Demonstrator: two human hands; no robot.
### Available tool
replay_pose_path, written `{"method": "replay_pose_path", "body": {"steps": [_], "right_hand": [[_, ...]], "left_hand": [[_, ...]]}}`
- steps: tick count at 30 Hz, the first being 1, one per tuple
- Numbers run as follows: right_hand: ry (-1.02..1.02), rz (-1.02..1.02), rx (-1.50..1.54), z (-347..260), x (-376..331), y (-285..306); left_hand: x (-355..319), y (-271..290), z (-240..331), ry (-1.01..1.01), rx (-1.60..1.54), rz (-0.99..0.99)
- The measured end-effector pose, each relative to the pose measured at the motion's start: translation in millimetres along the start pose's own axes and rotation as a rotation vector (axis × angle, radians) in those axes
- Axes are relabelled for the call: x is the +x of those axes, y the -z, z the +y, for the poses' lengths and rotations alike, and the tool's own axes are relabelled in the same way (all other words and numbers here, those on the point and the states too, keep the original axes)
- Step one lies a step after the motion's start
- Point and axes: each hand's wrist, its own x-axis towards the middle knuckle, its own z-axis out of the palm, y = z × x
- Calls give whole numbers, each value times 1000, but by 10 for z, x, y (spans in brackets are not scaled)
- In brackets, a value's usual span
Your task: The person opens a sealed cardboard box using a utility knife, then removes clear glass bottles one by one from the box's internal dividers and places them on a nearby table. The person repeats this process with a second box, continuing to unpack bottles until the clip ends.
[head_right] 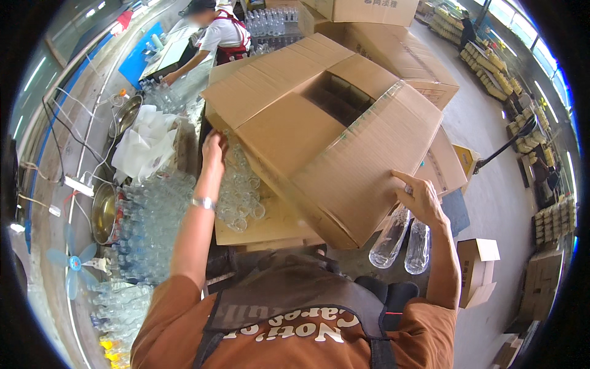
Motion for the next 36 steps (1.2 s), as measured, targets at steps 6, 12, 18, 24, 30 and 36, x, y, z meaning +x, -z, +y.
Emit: {"method": "replay_pose_path", "body": {"steps": [6, 12, 18, 24, 30, 36], "right_hand": [[-16, 37, -10, 110, -57, 74], [-84, 35, -14, -15, -78, 75], [-62, 278, -1, 418, -638, -161], [97, 21, 246, 654, -565, -740], [-56, -3, 279, 434, -1230, -647], [-126, -77, 296, 323, -1984, -420]], "left_hand": [[671, -657, 183, 246, -291, -395], [16, -1219, 807, -257, 794, -803], [104, -1132, 852, 168, 967, -1081], [102, -841, 685, 65, 798, -1084], [-1181, -217, 1044, 60, 627, -1014], [-2044, 9, 1622, 8, 671, -998]]}}
